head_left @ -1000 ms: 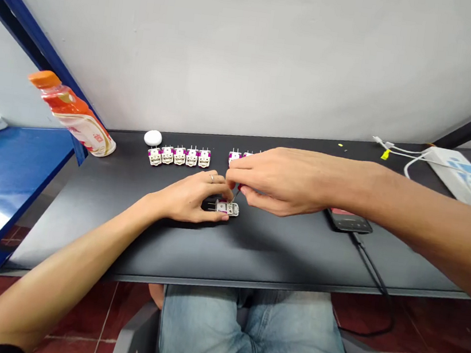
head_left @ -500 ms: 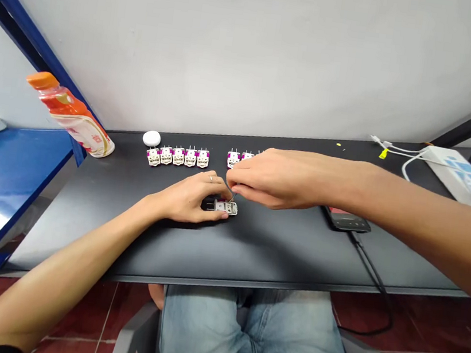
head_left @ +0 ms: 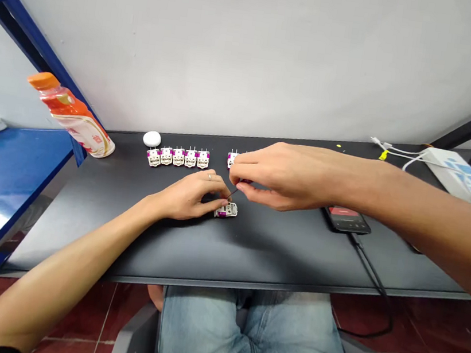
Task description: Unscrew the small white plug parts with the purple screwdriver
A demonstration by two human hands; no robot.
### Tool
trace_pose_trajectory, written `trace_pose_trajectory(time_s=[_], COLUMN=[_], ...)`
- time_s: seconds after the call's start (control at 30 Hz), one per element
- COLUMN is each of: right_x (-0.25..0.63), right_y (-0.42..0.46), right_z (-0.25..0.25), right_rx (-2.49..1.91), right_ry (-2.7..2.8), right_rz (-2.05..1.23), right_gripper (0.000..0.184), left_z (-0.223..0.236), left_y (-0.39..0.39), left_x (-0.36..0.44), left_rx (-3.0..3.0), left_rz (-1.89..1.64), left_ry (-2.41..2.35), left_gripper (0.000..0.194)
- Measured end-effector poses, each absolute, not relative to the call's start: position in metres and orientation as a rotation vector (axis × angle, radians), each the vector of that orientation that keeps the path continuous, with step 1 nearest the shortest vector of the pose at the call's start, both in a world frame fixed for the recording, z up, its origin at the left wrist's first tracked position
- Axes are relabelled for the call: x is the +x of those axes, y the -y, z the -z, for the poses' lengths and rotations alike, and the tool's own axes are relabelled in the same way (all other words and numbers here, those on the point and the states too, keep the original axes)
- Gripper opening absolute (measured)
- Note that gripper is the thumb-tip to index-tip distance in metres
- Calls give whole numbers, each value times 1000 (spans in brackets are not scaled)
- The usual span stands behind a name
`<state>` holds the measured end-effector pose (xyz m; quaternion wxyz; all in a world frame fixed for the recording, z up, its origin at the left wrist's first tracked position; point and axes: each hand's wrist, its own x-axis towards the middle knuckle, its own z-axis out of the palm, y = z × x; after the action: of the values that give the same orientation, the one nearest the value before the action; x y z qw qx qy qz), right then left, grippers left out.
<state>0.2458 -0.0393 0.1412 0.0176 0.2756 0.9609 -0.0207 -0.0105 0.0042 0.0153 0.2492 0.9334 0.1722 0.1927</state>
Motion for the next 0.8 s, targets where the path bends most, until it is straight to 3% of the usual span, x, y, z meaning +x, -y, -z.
trace_pose_trajectory(time_s=[0.17,0.5,0.8], right_x=[249,240,240], right_y=[39,45,43], right_z=[-143,-134,-135], right_rx=[980,803,785], right_ry=[-2949,-2865,-2886], right_rz=[70,102,70], right_gripper=[16,17,16], left_z=[-14,-22,-22], left_y=[-21,-33,-12], left_x=[-22,-38,-20], left_rx=[2659,2866,2704], left_rz=[-574,-535,-561], left_ry=[-634,-857,-452], left_gripper=[24,24,35])
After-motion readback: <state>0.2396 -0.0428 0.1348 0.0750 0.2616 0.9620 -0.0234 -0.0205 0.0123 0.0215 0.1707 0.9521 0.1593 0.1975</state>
